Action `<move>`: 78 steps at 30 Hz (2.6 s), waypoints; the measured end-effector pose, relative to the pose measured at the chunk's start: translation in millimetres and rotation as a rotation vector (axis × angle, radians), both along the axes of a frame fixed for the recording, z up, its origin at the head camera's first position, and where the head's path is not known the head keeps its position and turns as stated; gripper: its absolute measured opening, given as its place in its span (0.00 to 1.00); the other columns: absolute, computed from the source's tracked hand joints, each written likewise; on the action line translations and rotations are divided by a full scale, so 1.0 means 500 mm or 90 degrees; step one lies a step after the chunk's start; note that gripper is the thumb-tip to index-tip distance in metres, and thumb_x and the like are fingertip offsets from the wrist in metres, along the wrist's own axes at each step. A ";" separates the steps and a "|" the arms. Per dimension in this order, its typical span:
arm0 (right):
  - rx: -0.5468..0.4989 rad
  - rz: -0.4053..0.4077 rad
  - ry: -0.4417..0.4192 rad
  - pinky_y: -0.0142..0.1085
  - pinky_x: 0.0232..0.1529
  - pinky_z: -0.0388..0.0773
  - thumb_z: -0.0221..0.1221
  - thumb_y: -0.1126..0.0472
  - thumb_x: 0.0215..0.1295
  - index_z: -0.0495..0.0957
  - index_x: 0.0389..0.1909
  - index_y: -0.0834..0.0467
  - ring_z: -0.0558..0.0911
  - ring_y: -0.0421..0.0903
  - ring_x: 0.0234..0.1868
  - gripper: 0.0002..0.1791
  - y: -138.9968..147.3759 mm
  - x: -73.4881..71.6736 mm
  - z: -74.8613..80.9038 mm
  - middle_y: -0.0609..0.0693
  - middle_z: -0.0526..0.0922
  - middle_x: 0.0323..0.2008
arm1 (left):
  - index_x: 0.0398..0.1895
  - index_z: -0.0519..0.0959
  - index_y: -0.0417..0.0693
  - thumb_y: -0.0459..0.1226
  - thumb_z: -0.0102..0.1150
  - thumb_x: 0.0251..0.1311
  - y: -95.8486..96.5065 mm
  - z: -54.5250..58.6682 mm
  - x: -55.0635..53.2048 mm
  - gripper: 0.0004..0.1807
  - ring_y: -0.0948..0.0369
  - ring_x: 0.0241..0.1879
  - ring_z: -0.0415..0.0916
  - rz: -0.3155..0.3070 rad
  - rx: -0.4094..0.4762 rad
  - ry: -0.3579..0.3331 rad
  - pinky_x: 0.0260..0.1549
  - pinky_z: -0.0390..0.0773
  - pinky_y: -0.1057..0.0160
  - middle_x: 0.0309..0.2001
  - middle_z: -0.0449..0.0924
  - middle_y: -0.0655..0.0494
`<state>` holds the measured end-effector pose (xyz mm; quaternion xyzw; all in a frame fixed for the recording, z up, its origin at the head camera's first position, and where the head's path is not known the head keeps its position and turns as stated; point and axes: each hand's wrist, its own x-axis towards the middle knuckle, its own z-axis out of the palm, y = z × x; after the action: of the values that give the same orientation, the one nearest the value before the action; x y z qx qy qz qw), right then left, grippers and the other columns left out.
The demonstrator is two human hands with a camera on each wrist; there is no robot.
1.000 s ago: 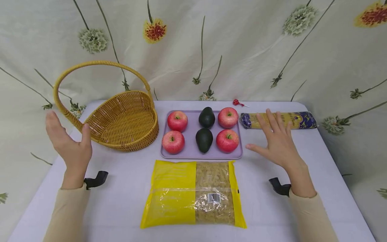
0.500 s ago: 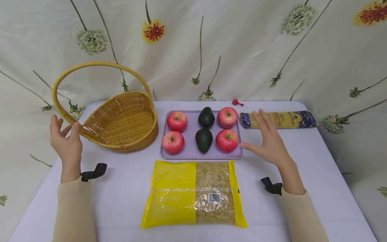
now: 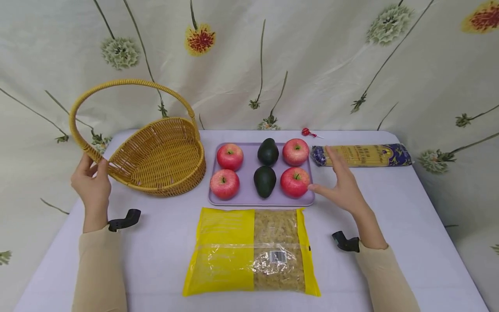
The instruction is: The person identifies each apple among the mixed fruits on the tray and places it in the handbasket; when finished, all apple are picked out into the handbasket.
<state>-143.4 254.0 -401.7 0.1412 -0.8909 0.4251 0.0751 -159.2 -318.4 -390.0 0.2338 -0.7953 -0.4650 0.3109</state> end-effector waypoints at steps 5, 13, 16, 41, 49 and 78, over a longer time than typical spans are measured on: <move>-0.027 0.017 -0.030 0.67 0.64 0.61 0.73 0.62 0.50 0.45 0.78 0.47 0.58 0.67 0.71 0.59 -0.007 -0.005 -0.014 0.60 0.51 0.76 | 0.67 0.72 0.62 0.36 0.52 0.69 0.001 -0.006 -0.005 0.24 0.62 0.52 0.75 0.018 -0.019 0.006 0.48 0.78 0.73 0.63 0.76 0.56; -0.067 0.044 -0.073 0.65 0.65 0.62 0.70 0.64 0.54 0.42 0.79 0.48 0.58 0.67 0.72 0.58 -0.021 -0.010 -0.037 0.63 0.50 0.76 | 0.68 0.70 0.63 0.36 0.50 0.70 -0.001 -0.014 -0.009 0.24 0.63 0.51 0.75 0.031 -0.043 0.005 0.45 0.77 0.76 0.63 0.75 0.56; -0.080 0.053 -0.084 0.65 0.64 0.63 0.70 0.66 0.55 0.43 0.79 0.49 0.59 0.67 0.71 0.57 -0.026 -0.013 -0.044 0.64 0.51 0.76 | 0.68 0.70 0.61 0.36 0.50 0.71 -0.001 -0.015 -0.010 0.24 0.63 0.52 0.75 0.034 -0.049 -0.001 0.46 0.77 0.76 0.64 0.75 0.57; -0.080 0.071 -0.113 0.63 0.64 0.66 0.69 0.63 0.55 0.52 0.76 0.57 0.62 0.65 0.70 0.50 -0.056 -0.008 -0.061 0.62 0.55 0.74 | 0.65 0.75 0.52 0.33 0.48 0.71 0.003 -0.024 -0.010 0.21 0.59 0.54 0.76 0.034 -0.076 0.028 0.47 0.79 0.74 0.59 0.79 0.53; -0.069 0.061 -0.123 0.63 0.64 0.66 0.70 0.61 0.55 0.51 0.77 0.56 0.63 0.64 0.69 0.51 -0.060 -0.005 -0.065 0.62 0.55 0.74 | 0.66 0.74 0.52 0.34 0.48 0.71 0.002 -0.026 -0.010 0.21 0.59 0.54 0.76 0.033 -0.081 0.029 0.45 0.77 0.75 0.59 0.79 0.52; -0.032 0.024 -0.124 0.61 0.67 0.64 0.68 0.58 0.58 0.54 0.73 0.60 0.65 0.61 0.67 0.46 -0.079 -0.004 -0.100 0.63 0.62 0.69 | 0.68 0.72 0.55 0.34 0.47 0.71 0.002 -0.025 -0.013 0.23 0.60 0.54 0.75 0.029 -0.065 0.029 0.47 0.79 0.74 0.61 0.78 0.54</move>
<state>-145.4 214.3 -451.9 0.1143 -0.8802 0.4604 -0.0161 -165.8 -317.6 -402.6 0.2250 -0.8053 -0.4219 0.3505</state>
